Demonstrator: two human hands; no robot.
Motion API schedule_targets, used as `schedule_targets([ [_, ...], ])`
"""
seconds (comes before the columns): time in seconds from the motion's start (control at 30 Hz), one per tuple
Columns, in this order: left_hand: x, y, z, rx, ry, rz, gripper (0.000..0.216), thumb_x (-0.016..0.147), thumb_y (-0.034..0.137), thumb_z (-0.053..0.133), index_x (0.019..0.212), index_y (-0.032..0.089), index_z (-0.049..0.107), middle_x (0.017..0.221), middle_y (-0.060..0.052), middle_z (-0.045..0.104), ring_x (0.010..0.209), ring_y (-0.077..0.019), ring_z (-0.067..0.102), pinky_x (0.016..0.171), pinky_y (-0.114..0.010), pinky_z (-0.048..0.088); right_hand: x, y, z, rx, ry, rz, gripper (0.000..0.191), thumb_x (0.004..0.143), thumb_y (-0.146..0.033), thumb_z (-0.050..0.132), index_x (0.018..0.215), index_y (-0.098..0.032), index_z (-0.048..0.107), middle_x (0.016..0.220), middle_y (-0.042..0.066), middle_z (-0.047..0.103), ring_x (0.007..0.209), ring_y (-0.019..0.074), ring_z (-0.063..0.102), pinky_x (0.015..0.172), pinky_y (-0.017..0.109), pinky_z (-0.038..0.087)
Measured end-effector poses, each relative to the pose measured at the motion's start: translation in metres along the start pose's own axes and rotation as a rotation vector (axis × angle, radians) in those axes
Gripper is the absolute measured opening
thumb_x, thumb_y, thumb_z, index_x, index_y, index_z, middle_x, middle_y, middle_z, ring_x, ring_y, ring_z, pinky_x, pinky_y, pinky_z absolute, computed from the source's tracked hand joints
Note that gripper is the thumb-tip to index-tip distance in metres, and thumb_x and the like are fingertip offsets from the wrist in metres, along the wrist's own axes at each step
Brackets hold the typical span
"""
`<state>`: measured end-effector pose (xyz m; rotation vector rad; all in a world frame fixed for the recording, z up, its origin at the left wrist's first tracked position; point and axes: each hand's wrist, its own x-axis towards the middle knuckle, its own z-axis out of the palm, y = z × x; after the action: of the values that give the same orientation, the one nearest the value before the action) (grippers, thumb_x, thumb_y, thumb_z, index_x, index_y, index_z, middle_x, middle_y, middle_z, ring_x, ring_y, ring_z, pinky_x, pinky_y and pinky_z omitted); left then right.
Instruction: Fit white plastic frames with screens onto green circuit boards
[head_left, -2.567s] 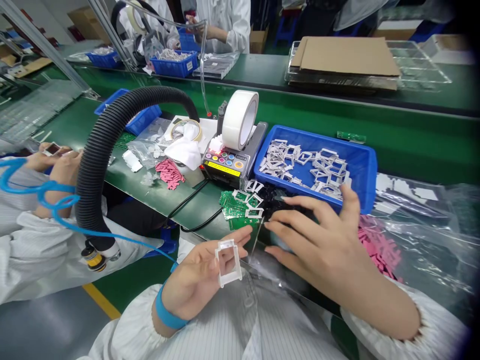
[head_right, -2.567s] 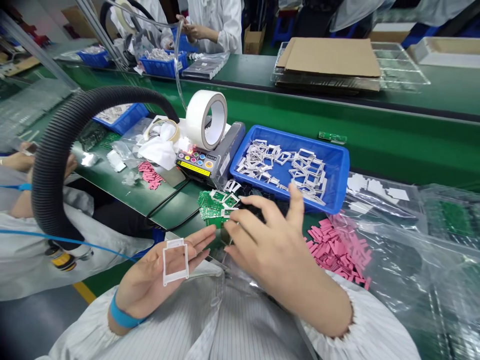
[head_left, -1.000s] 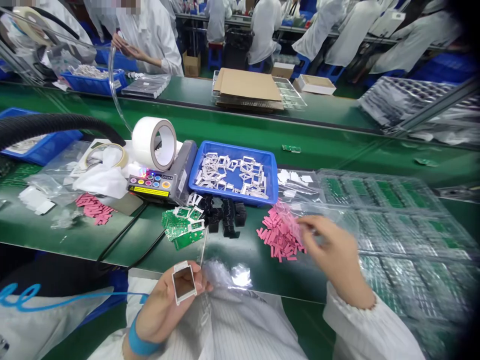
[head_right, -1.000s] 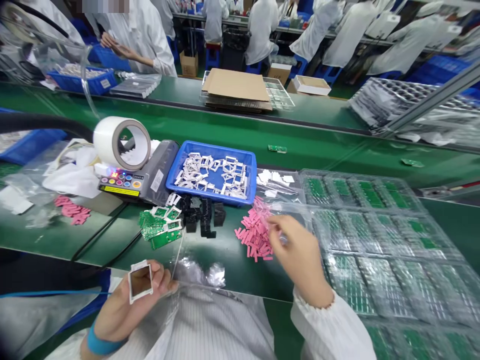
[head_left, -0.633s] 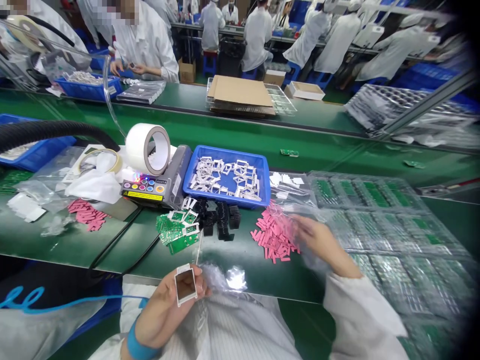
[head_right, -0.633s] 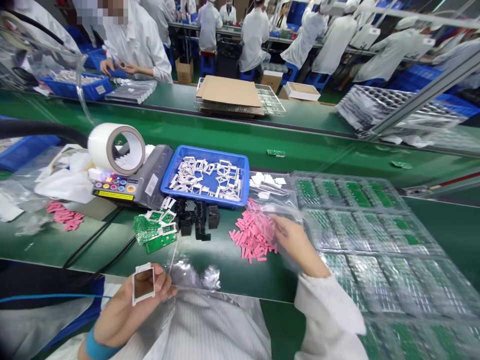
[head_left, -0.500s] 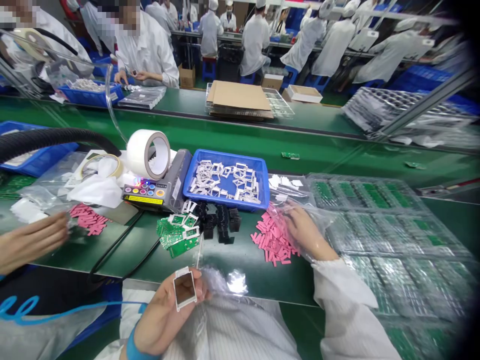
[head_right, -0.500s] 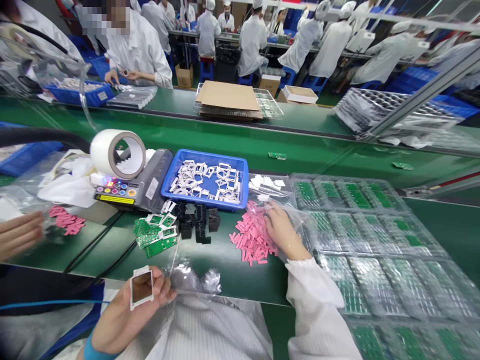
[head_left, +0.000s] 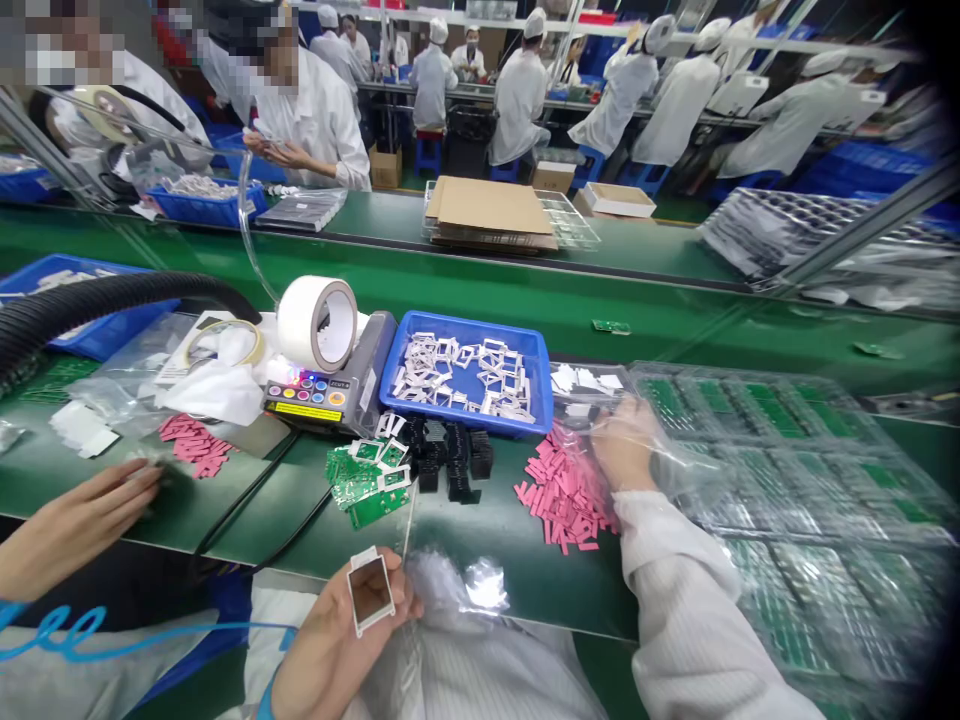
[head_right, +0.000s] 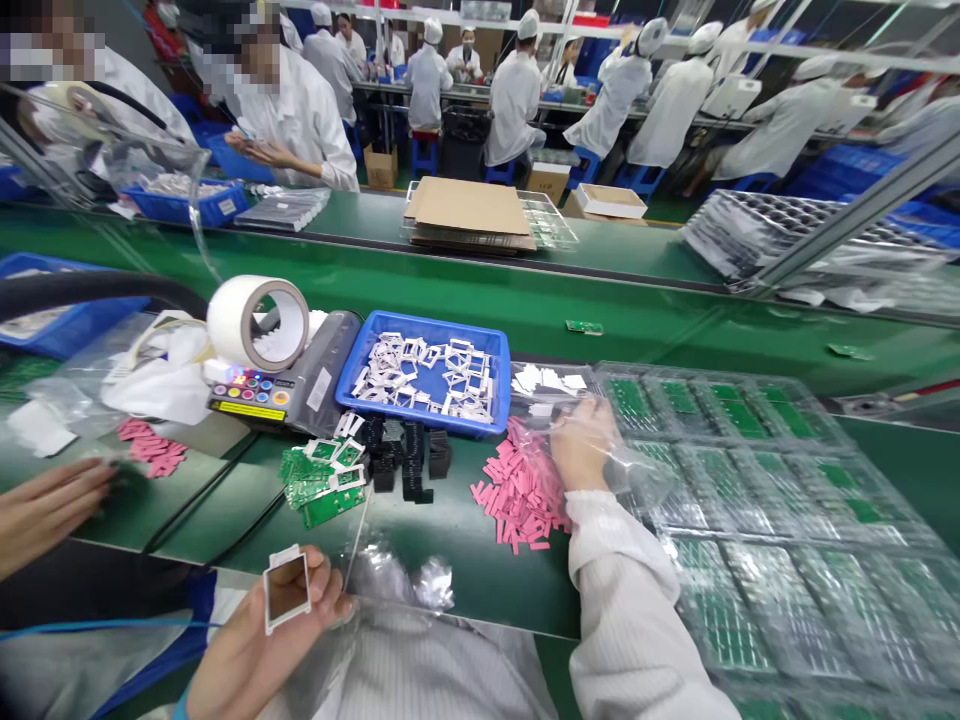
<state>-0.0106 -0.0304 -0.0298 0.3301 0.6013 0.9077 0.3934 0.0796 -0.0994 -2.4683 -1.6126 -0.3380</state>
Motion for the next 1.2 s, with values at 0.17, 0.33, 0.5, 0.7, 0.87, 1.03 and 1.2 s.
schedule_targets([
  [0.17,-0.002,0.000,-0.003,-0.003,0.011,0.004,0.039,0.076,0.051,0.061,0.095,0.018,0.068,0.079,-0.006,0.058,0.078,-0.0194,0.051,0.080,-0.039,0.043,-0.006,-0.001,-0.002,-0.012,0.074,0.092,0.063,0.087,-0.037,0.035,0.134,0.004,0.033,0.136,0.031,0.036,0.125,0.0412,0.035,0.097,0.052,0.032],
  [0.33,-0.002,0.001,-0.003,-0.005,0.032,-0.003,0.038,0.074,0.051,0.063,0.094,0.019,0.068,0.077,-0.005,0.058,0.078,-0.0191,0.052,0.080,-0.038,0.043,-0.007,-0.004,-0.006,-0.010,0.104,0.086,0.057,0.088,-0.037,0.033,0.131,0.000,0.042,0.137,0.031,0.036,0.120,0.0425,0.040,0.094,0.055,0.031],
  [0.5,0.000,0.001,-0.001,0.002,0.055,-0.016,0.039,0.071,0.052,0.066,0.092,0.020,0.068,0.077,-0.005,0.057,0.077,-0.0192,0.052,0.079,-0.039,0.043,0.000,-0.006,-0.008,0.012,0.126,0.101,0.047,0.086,-0.037,0.036,0.117,-0.008,0.056,0.123,0.026,0.049,0.110,0.0394,0.047,0.089,0.053,0.034],
  [0.7,0.000,0.000,0.000,0.004,0.055,-0.024,0.038,0.070,0.050,0.068,0.093,0.020,0.069,0.078,-0.005,0.058,0.079,-0.0200,0.051,0.081,-0.040,0.043,0.004,-0.010,-0.005,0.041,0.114,0.111,0.055,0.084,-0.044,0.039,0.120,-0.004,0.050,0.122,0.025,0.050,0.113,0.0351,0.046,0.092,0.047,0.035],
  [0.87,0.000,-0.001,0.000,0.008,0.062,-0.039,0.037,0.072,0.050,0.066,0.094,0.021,0.069,0.079,-0.005,0.058,0.079,-0.0199,0.052,0.082,-0.040,0.043,0.002,-0.017,-0.010,0.026,0.092,0.099,0.065,0.083,-0.055,0.041,0.123,-0.004,0.049,0.127,0.024,0.048,0.112,0.0352,0.045,0.095,0.049,0.031],
  [1.03,-0.001,-0.002,0.000,-0.003,0.059,-0.035,0.036,0.072,0.049,0.066,0.095,0.021,0.069,0.079,-0.005,0.058,0.080,-0.0202,0.052,0.083,-0.040,0.042,-0.004,-0.024,-0.013,0.002,0.020,0.020,0.056,0.086,-0.050,0.039,0.132,-0.019,0.047,0.138,0.013,0.046,0.125,0.0397,0.033,0.097,0.059,0.024],
  [1.2,-0.002,0.000,0.006,0.002,0.085,-0.025,0.036,0.072,0.050,0.066,0.093,0.021,0.069,0.077,-0.004,0.057,0.078,-0.0194,0.051,0.081,-0.039,0.042,-0.003,-0.023,-0.012,-0.004,-0.096,-0.094,0.056,0.090,-0.045,0.036,0.141,-0.021,0.035,0.147,0.008,0.036,0.133,0.0347,0.029,0.102,0.053,0.028],
])
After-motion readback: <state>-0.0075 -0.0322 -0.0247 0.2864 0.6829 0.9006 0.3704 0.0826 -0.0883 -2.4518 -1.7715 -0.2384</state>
